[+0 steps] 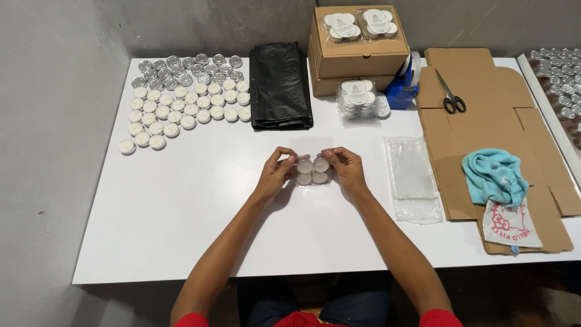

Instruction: Cleaning small candle bases with a cloth and packaging them into small plastic bags.

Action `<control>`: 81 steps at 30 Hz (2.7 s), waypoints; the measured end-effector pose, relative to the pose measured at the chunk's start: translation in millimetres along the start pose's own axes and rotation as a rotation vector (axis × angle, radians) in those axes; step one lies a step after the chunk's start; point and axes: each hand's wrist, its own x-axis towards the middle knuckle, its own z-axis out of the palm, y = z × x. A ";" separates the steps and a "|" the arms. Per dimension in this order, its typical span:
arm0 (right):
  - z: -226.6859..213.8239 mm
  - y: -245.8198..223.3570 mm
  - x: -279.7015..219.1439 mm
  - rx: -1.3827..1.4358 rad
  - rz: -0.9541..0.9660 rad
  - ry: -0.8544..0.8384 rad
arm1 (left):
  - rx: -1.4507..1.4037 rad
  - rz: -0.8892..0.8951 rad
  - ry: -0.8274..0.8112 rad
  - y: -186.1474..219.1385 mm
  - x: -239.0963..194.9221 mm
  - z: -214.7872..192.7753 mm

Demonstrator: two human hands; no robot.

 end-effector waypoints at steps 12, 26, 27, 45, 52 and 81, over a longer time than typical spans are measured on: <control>5.4 -8.9 -11.3 -0.033 -0.038 0.000 | 0.018 -0.021 -0.002 19.3 -10.6 10.6; 4.3 -3.4 -8.9 -0.072 -0.107 -0.019 | -0.014 0.022 -0.112 18.0 -9.2 9.7; 3.8 -2.1 -8.9 -0.081 -0.112 -0.016 | 0.001 0.025 -0.112 15.9 -8.4 8.7; -22.0 2.2 6.5 -0.319 -0.296 0.205 | 0.023 0.045 -0.081 46.8 -27.7 22.9; -117.5 -17.0 104.0 -0.856 -0.427 0.587 | -0.049 -0.034 -0.102 40.8 -23.0 18.8; -33.7 -113.0 33.6 -0.203 -0.442 0.156 | -0.055 0.024 -0.135 25.1 -17.6 9.8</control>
